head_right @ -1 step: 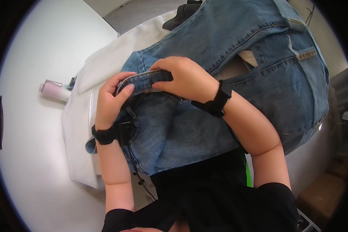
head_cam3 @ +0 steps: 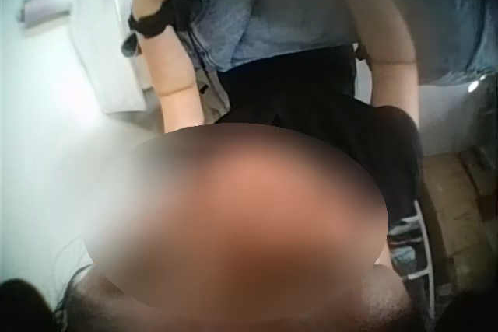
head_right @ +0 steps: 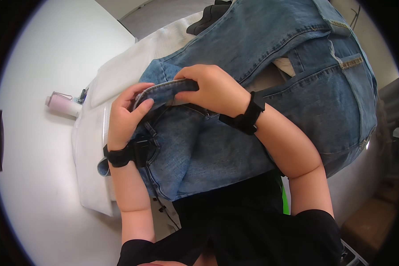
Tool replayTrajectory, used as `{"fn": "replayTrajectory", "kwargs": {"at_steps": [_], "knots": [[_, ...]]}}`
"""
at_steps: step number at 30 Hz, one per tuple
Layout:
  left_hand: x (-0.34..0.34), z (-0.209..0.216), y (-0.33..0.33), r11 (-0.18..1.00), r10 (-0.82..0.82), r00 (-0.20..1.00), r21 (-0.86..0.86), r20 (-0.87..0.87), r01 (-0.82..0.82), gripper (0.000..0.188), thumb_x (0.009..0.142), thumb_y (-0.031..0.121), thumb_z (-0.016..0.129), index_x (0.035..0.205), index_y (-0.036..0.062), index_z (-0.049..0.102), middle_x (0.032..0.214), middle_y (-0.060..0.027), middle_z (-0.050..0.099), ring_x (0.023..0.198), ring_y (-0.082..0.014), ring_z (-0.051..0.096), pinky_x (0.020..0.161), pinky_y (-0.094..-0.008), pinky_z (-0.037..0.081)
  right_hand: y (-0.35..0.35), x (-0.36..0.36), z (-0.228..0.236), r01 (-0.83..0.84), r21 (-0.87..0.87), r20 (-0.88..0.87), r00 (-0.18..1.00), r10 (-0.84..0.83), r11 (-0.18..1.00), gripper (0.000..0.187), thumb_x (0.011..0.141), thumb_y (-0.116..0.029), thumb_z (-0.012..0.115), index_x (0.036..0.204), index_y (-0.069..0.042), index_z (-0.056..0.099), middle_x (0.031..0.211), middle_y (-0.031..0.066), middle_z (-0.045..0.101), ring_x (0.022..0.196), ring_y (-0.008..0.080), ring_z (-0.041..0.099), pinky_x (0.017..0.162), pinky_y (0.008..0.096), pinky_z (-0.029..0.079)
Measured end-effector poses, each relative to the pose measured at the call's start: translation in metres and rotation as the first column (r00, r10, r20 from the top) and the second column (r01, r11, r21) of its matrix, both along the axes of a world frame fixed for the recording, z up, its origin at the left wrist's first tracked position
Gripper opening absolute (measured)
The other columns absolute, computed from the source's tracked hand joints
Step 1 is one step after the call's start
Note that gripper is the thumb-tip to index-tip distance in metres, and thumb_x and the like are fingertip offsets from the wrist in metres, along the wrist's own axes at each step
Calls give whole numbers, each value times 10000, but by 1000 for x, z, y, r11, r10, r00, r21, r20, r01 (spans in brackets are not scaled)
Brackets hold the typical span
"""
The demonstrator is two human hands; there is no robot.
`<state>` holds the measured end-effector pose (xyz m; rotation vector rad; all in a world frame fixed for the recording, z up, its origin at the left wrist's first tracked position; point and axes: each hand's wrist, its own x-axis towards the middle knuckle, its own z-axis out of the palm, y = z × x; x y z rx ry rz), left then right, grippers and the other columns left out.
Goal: The person moves plastic bags aside on the table, picks up a pair of jeans, and spreads them out. They pull the zipper, unbutton the waist, and pull the fabric to check the waistband and seams.
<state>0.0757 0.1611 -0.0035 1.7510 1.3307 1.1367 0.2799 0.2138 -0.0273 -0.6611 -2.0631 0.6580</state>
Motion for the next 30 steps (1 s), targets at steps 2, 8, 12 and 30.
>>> {"fn": "replayTrajectory", "kwargs": {"at_steps": [2, 8, 12, 30], "knots": [[-5, 4, -2, 995, 79, 985, 77, -153, -67, 196, 736, 57, 574, 926, 10, 584, 857, -63, 596, 774, -110, 529, 714, -236, 411, 1, 2, 5, 16, -272, 5, 1000, -15, 962, 187, 715, -143, 626, 814, 9, 581, 688, 137, 563, 633, 273, 534, 586, 316, 417], [-21, -4, -1, 993, 82, 994, -90, 67, -76, 152, 816, 130, 558, 883, -6, 566, 766, 22, 544, 729, -54, 452, 676, -191, 373, 4, -1, 2, 38, -317, -73, 995, -64, 948, 225, 784, -201, 585, 750, 20, 563, 588, 111, 486, 529, 184, 436, 520, 287, 371], [-12, -5, -2, 992, 26, 949, -127, 313, 15, 187, 858, 187, 513, 832, 5, 550, 721, 64, 479, 705, -27, 398, 654, -168, 334, 4, -1, 7, 55, -359, 13, 998, -54, 932, 285, 822, -235, 549, 710, 27, 534, 565, 105, 446, 517, 163, 395, 508, 282, 355], [-16, -10, 0, 994, 77, 989, -82, 124, -67, 213, 863, 195, 510, 922, -1, 570, 828, 20, 561, 765, -42, 472, 716, -181, 368, 7, 2, 4, -2, -405, 18, 1000, 10, 914, 253, 770, -242, 629, 808, 9, 623, 635, 13, 556, 598, 69, 492, 546, 197, 389]]}}
